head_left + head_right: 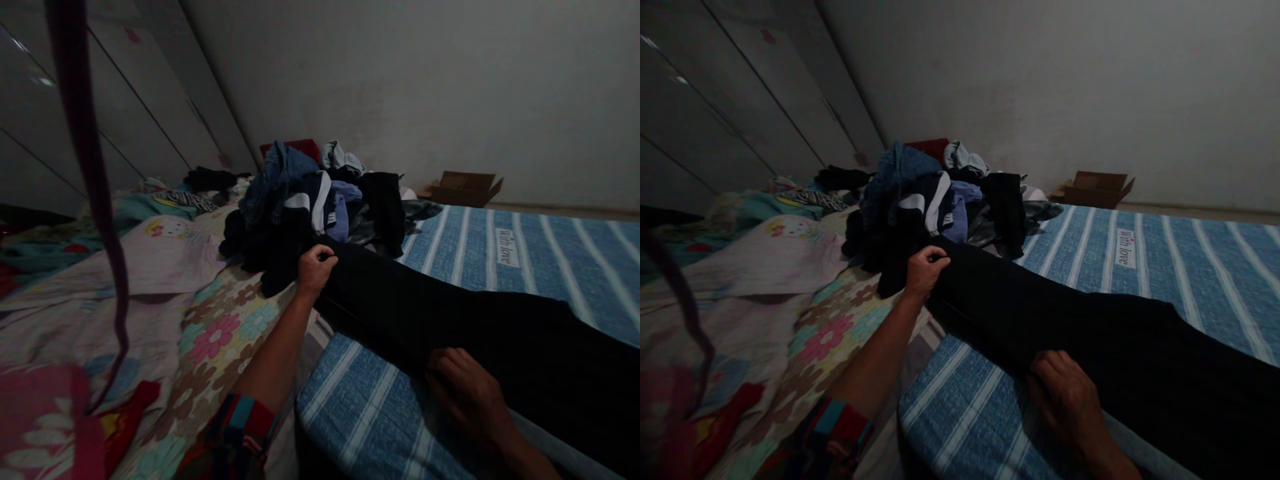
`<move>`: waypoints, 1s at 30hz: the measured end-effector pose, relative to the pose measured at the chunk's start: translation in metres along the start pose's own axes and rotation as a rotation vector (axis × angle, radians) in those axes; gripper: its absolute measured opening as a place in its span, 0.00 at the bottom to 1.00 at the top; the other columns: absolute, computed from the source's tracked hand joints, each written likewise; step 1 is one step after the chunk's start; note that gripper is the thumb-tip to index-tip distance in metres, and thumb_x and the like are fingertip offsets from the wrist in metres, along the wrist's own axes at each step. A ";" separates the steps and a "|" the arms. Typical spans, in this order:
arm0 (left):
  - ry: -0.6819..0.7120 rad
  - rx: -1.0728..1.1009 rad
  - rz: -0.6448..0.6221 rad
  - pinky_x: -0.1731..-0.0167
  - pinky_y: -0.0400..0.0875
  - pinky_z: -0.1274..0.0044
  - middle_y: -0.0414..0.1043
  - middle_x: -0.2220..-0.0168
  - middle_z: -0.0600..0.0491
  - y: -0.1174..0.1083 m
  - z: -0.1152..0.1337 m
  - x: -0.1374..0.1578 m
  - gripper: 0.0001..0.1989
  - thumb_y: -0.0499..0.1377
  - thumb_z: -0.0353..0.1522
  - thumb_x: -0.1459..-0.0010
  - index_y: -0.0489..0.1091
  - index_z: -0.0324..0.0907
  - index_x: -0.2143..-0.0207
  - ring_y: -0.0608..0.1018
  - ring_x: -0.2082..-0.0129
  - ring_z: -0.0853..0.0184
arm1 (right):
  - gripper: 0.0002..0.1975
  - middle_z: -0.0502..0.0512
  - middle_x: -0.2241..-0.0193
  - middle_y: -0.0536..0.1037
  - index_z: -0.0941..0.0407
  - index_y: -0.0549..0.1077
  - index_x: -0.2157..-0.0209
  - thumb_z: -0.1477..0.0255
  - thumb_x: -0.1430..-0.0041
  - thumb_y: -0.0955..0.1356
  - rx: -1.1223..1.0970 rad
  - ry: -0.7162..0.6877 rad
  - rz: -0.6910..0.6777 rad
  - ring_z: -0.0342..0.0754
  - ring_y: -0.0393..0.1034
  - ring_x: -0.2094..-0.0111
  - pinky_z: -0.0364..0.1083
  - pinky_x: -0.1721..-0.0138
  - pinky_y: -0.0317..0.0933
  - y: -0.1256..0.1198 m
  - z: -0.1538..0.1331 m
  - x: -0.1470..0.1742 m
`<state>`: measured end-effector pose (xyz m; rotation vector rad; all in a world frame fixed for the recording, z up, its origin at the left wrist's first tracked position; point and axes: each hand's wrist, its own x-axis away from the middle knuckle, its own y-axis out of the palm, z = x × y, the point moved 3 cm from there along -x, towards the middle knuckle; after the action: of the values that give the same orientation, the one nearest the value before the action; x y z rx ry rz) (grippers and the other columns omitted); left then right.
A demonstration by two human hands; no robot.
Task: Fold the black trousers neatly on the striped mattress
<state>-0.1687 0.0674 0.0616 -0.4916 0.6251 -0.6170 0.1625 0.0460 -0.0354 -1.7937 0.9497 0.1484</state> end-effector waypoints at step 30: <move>-0.157 -0.039 -0.132 0.57 0.71 0.73 0.75 0.58 0.50 -0.032 -0.048 0.042 0.27 0.63 0.30 0.55 0.69 0.42 0.48 0.76 0.57 0.60 | 0.04 0.53 0.70 0.74 0.53 0.67 0.68 0.74 0.44 0.62 -0.102 0.018 0.034 0.47 0.71 0.69 0.45 0.69 0.66 -0.008 0.000 -0.001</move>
<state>-0.1856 0.0056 0.0308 -0.6154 0.4589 -0.6852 0.1671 0.0479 -0.0294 -1.8756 1.0007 0.2059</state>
